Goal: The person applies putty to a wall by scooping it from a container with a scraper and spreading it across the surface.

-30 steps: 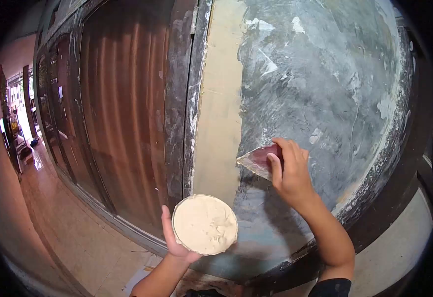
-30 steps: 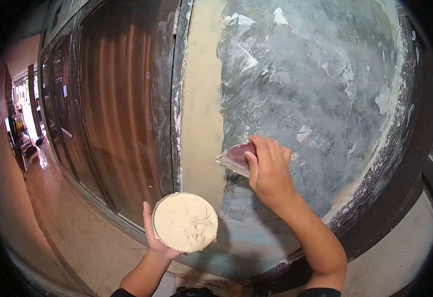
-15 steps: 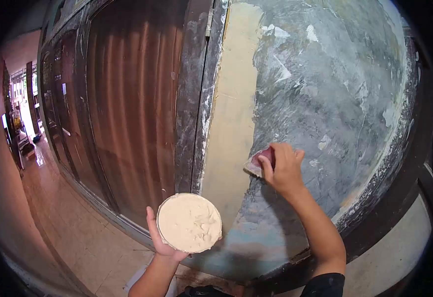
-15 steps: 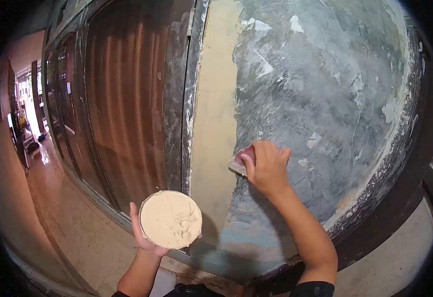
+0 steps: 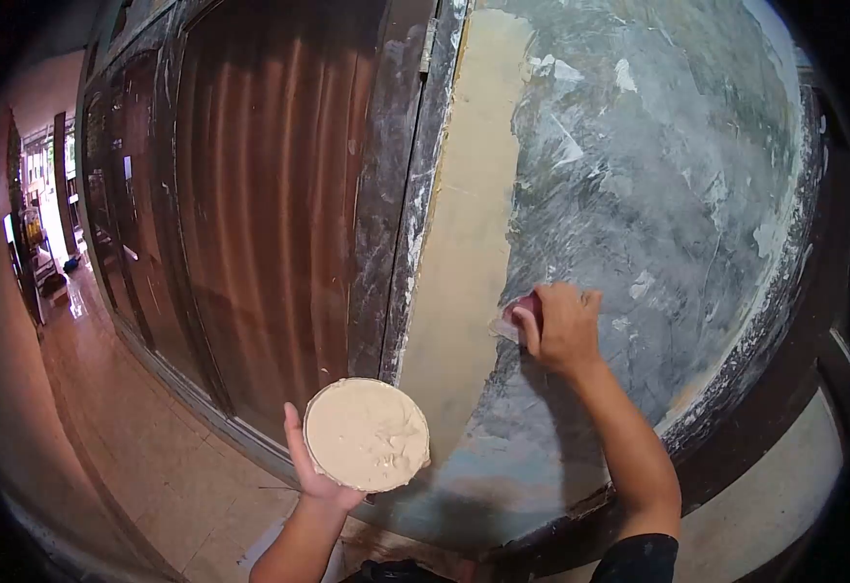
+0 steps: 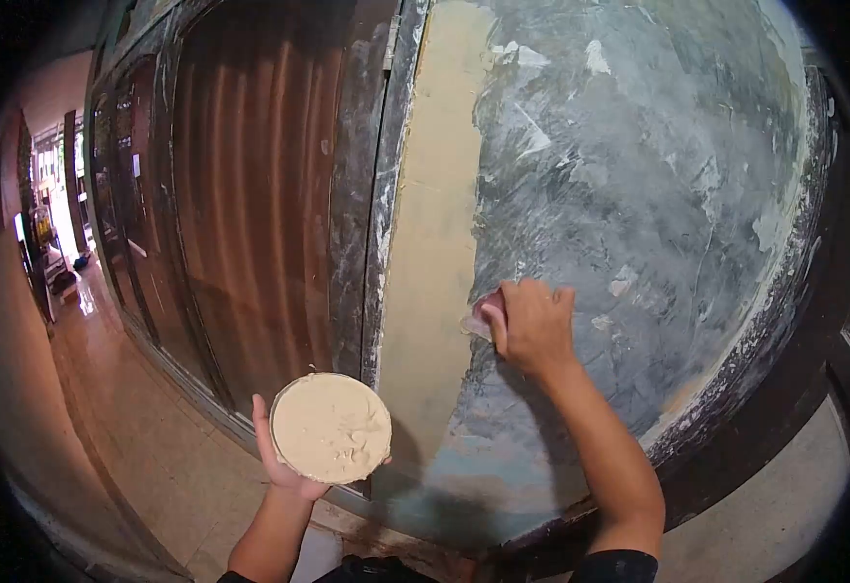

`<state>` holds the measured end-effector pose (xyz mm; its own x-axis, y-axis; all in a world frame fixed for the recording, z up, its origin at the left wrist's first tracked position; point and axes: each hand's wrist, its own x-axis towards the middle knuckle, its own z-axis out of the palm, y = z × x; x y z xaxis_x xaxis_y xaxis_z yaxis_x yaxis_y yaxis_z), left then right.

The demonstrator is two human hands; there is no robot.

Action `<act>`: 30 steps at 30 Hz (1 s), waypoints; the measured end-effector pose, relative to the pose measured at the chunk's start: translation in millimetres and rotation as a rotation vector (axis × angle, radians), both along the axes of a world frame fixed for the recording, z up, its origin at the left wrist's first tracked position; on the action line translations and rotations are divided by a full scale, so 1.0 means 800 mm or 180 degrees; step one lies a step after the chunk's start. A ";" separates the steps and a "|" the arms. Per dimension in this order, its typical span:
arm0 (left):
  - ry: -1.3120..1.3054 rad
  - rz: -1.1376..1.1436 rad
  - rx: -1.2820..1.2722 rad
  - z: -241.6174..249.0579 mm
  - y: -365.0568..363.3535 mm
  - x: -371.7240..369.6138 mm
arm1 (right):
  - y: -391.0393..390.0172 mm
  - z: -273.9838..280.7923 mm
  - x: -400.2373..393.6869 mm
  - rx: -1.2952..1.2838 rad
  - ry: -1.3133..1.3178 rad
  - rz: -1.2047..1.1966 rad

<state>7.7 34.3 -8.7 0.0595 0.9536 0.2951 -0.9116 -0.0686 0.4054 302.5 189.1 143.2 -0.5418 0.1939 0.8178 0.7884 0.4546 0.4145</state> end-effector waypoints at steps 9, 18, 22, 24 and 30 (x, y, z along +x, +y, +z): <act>-0.0312 -0.0334 0.0076 0.014 -0.006 0.004 | -0.010 -0.018 0.001 0.0027 -0.0058 0.0176; -0.0285 -0.0288 0.0093 0.014 0.000 -0.003 | -0.001 0.018 0.001 0.0658 0.0649 0.0213; -0.0052 0.0041 -0.0097 0.005 0.009 -0.011 | -0.003 -0.026 0.000 0.0007 0.0143 0.0473; -0.0240 0.0077 -0.0123 -0.002 0.016 -0.014 | 0.006 -0.023 0.000 0.0231 -0.0163 0.0208; -0.0292 -0.0233 0.0150 0.015 0.005 -0.007 | 0.010 0.049 -0.006 0.0898 0.0622 0.0313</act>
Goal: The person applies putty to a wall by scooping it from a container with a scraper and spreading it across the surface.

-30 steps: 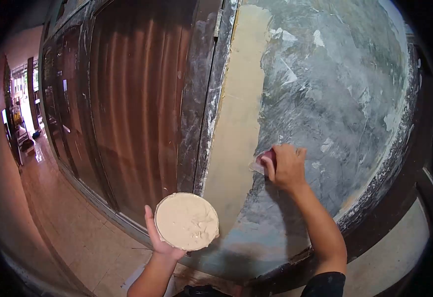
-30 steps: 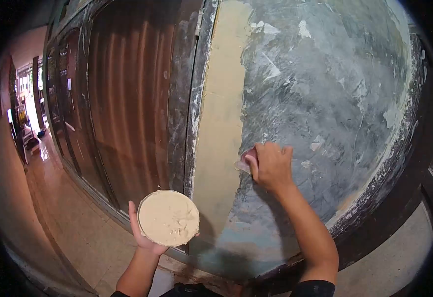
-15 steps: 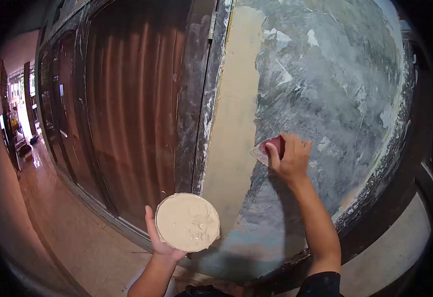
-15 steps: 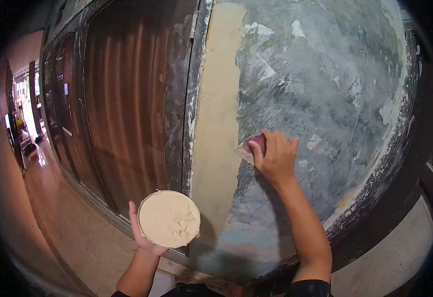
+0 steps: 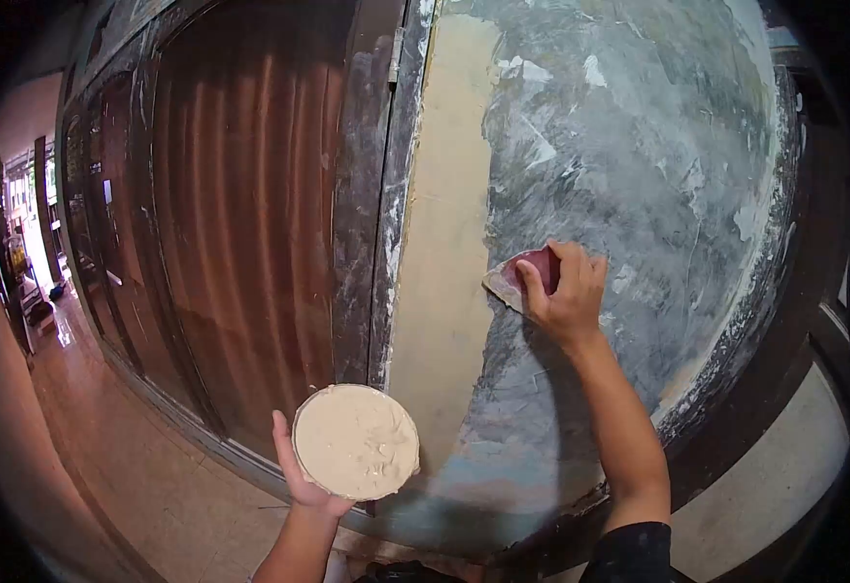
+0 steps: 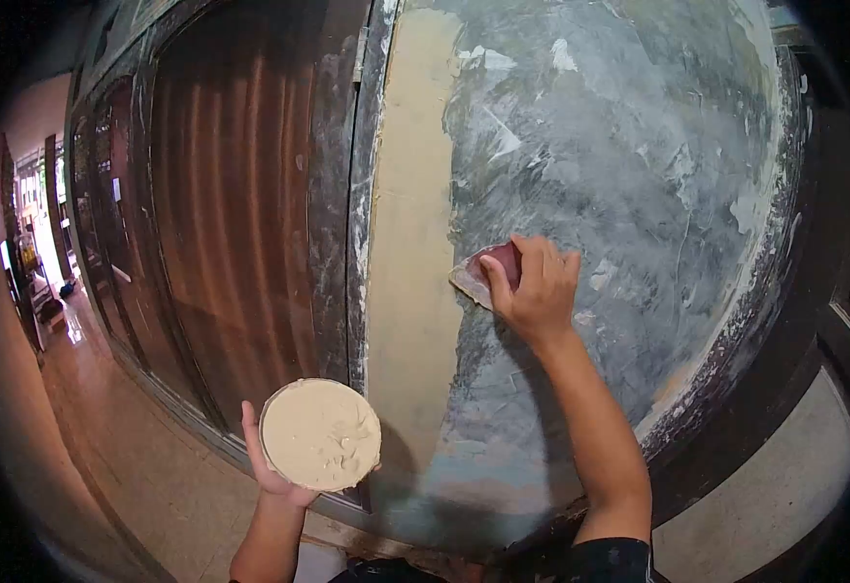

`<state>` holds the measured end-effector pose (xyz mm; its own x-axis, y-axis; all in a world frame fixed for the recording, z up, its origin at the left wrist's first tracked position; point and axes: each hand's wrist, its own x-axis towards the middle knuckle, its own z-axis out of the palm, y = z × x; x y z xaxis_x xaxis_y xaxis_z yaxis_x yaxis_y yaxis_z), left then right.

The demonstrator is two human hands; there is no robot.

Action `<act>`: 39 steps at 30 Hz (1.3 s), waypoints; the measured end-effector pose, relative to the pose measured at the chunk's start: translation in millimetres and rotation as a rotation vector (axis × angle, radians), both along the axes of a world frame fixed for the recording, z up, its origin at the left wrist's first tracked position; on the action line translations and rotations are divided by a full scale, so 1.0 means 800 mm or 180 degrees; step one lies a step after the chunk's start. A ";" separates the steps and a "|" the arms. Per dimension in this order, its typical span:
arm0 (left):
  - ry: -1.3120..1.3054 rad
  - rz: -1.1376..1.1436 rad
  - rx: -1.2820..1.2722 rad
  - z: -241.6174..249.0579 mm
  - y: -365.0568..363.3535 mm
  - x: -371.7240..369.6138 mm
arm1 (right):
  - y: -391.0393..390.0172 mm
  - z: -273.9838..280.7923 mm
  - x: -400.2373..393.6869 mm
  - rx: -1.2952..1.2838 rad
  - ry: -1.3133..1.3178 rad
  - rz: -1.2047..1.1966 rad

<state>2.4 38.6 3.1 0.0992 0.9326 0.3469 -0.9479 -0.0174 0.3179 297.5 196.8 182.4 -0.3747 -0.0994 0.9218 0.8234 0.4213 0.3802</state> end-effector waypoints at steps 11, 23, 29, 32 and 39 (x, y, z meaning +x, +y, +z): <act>0.0069 0.0229 -0.0186 -0.011 0.008 -0.004 | 0.010 -0.010 0.003 -0.0451 -0.0507 -0.0079; 0.0004 0.0396 -0.0415 -0.022 0.010 -0.011 | 0.000 -0.075 0.001 -0.0728 -0.1080 -0.0222; -0.0013 0.0195 -0.0122 -0.013 0.002 -0.005 | 0.007 -0.003 0.003 0.0097 0.0269 0.0035; 0.0032 0.0236 -0.0131 -0.017 -0.003 -0.009 | -0.012 -0.048 0.002 -0.0692 -0.0547 0.0133; -0.0009 0.0503 -0.0269 -0.020 0.002 -0.016 | 0.008 -0.035 -0.011 -0.0315 -0.0610 -0.0336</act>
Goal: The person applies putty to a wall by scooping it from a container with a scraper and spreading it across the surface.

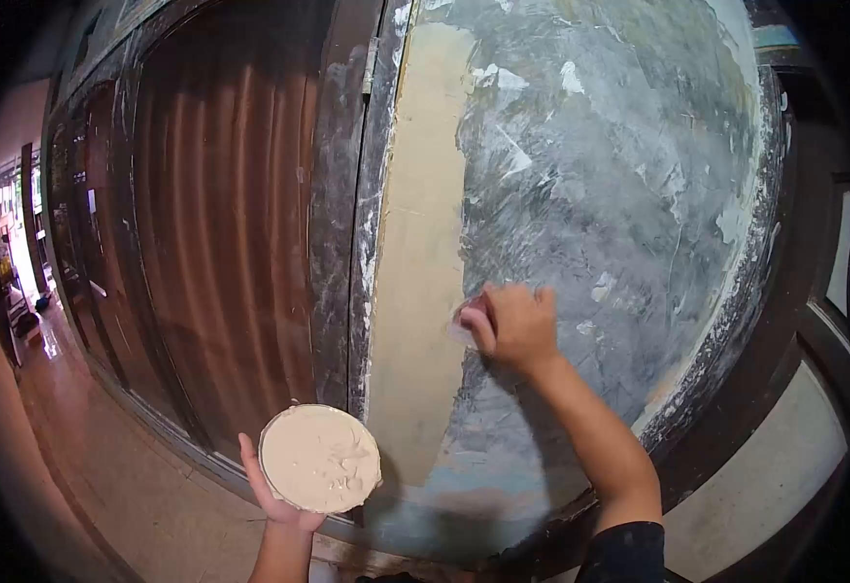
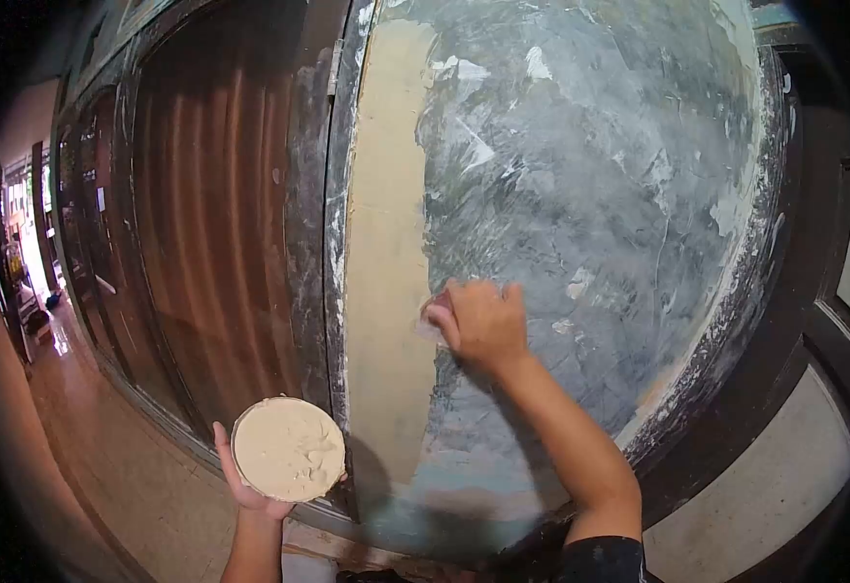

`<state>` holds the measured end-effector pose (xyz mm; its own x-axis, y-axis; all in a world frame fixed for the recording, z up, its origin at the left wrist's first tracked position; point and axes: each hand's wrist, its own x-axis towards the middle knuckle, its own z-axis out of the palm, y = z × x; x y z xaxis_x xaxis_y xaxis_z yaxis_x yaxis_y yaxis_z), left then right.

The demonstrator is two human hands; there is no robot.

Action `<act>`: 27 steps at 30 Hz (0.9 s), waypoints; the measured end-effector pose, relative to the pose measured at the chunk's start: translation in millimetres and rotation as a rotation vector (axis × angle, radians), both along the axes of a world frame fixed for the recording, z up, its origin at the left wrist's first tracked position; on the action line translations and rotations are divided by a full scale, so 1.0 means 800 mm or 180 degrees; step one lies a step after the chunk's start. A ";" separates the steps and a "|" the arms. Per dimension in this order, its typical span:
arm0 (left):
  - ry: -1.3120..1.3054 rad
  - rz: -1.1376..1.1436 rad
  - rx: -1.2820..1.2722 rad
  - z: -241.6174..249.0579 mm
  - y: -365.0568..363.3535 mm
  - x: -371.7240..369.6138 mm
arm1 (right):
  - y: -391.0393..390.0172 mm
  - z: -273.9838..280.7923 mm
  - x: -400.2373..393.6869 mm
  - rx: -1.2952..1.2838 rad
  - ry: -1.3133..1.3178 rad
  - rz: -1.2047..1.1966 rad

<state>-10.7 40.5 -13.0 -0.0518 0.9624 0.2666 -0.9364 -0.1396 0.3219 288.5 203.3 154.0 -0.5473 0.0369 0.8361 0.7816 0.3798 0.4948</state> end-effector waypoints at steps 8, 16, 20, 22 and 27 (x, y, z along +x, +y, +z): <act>-0.0042 -0.0055 -0.0063 0.003 -0.014 -0.001 | -0.022 0.050 0.004 0.0208 0.0751 0.0475; -0.0081 -0.0429 0.0040 -0.022 -0.005 0.012 | -0.073 -0.117 -0.054 -0.4244 0.2187 0.2152; -0.0064 -0.0797 0.0129 -0.027 0.003 0.031 | -0.058 -0.153 -0.063 -0.5287 0.2243 0.2294; -0.0113 -0.0932 0.0258 -0.032 0.005 0.034 | -0.062 -0.158 -0.064 -0.5557 0.2310 0.1695; 0.0315 -0.0666 0.0113 -0.047 0.005 0.027 | -0.059 -0.211 -0.054 -0.5652 0.2738 0.1711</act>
<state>10.6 44.8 -50.5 0.1758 0.9394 0.2943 -0.9102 0.0413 0.4120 245.7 155.9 -14.5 -0.3446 0.9364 0.0666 0.2313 0.1534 -0.9607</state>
